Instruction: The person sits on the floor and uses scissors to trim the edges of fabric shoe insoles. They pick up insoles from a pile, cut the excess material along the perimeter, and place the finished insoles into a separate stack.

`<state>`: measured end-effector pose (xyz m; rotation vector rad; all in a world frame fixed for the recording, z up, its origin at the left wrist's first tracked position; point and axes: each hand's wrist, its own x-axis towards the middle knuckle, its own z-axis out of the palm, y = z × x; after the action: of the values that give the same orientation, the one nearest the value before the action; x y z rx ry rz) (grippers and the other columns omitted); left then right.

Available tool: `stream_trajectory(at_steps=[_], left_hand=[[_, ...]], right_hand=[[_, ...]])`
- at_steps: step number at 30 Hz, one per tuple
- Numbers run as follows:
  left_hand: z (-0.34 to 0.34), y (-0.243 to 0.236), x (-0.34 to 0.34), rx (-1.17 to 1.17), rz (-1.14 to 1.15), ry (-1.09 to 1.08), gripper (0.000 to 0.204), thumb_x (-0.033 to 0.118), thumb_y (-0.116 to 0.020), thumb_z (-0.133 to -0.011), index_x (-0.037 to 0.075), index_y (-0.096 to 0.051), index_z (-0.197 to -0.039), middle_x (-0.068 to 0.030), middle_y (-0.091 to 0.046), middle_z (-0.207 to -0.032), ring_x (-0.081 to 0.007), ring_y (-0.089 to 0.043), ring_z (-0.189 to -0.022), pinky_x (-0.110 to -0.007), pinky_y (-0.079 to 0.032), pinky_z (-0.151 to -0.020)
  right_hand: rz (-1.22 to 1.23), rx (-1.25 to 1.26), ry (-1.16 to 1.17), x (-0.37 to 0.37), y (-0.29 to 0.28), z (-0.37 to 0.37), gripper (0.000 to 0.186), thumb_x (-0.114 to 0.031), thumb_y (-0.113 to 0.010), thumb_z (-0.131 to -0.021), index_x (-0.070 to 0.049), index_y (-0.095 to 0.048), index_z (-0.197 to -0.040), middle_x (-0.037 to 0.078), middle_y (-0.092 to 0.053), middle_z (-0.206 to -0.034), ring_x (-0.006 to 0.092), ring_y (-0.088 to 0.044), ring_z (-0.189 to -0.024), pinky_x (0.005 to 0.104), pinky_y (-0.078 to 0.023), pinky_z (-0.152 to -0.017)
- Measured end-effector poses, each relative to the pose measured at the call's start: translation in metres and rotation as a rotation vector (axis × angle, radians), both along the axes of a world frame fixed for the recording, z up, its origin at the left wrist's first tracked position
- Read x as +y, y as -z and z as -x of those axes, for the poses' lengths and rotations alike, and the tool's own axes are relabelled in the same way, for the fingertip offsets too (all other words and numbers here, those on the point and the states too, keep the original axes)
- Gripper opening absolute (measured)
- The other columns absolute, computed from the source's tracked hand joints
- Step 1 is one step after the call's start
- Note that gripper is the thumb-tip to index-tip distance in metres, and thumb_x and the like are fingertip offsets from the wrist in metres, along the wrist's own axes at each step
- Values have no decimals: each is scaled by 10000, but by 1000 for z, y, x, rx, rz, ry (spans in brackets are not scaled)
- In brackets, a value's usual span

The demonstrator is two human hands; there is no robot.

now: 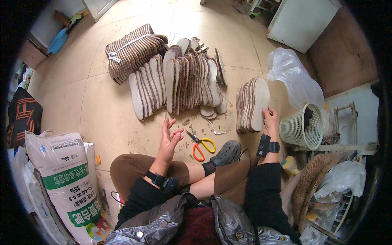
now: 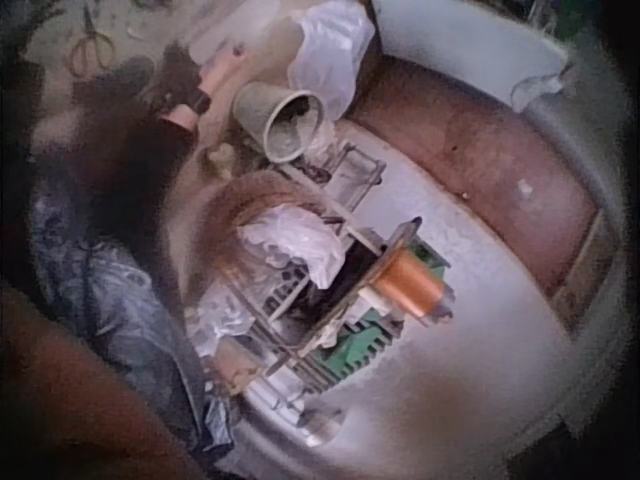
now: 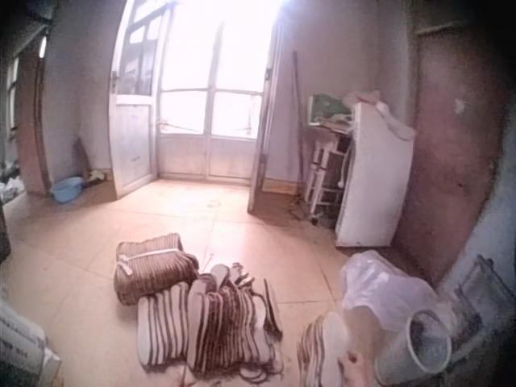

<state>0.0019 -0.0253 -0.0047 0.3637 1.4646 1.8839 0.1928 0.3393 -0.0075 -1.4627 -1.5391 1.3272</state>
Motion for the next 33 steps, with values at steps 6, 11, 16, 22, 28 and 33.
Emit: stream_trajectory(at_steps=[6,11,16,22,28,33], left_hand=[[-16,5,43,-78,88,205,634,238,-502,-950,75,-156,-1456,-129,-312,-1426,-239,-407,-1265,-344,-373,-1000],[-40,-4,166,73,88,479,778,375,-549,-911,-25,-129,-1430,-192,-273,-1445,-298,-323,-1314,-377,-303,-1055],[-58,-3,246,-166,155,554,927,527,-527,-875,-47,-63,-1436,-209,-185,-1486,-284,-217,-1368,-371,-214,-1097],[-84,70,283,-224,64,388,847,494,-592,-849,-37,-217,-1392,-209,-359,-1387,-296,-376,-1267,-384,-313,-1041],[-120,119,306,83,381,278,1018,676,-439,-825,-89,-115,-1411,-307,-165,-1453,-409,-141,-1370,-435,-129,-1113],[-115,124,306,2,294,274,971,638,-453,-842,-77,-132,-1415,-287,-183,-1456,-381,-163,-1372,-407,-148,-1114]], right_hand=[[186,-36,-189,17,-7,3,766,-395,-637,-851,125,-318,-1314,238,-460,-1283,272,-500,-1128,343,-432,-919],[373,103,-323,37,3,4,814,-470,-613,-852,113,-307,-1328,225,-461,-1295,278,-497,-1143,359,-431,-933],[667,337,-435,44,15,-6,801,-514,-631,-821,31,-360,-1341,156,-495,-1285,239,-512,-1126,355,-430,-945],[863,348,-234,42,37,-6,761,-493,-660,-801,-23,-395,-1339,134,-548,-1240,241,-569,-1059,364,-464,-931],[908,281,-202,45,29,-15,777,-510,-689,-766,-10,-442,-1306,132,-579,-1186,230,-593,-1001,354,-496,-875],[905,218,-254,40,23,-7,795,-542,-695,-743,-11,-461,-1287,119,-600,-1153,210,-607,-963,342,-503,-857]])
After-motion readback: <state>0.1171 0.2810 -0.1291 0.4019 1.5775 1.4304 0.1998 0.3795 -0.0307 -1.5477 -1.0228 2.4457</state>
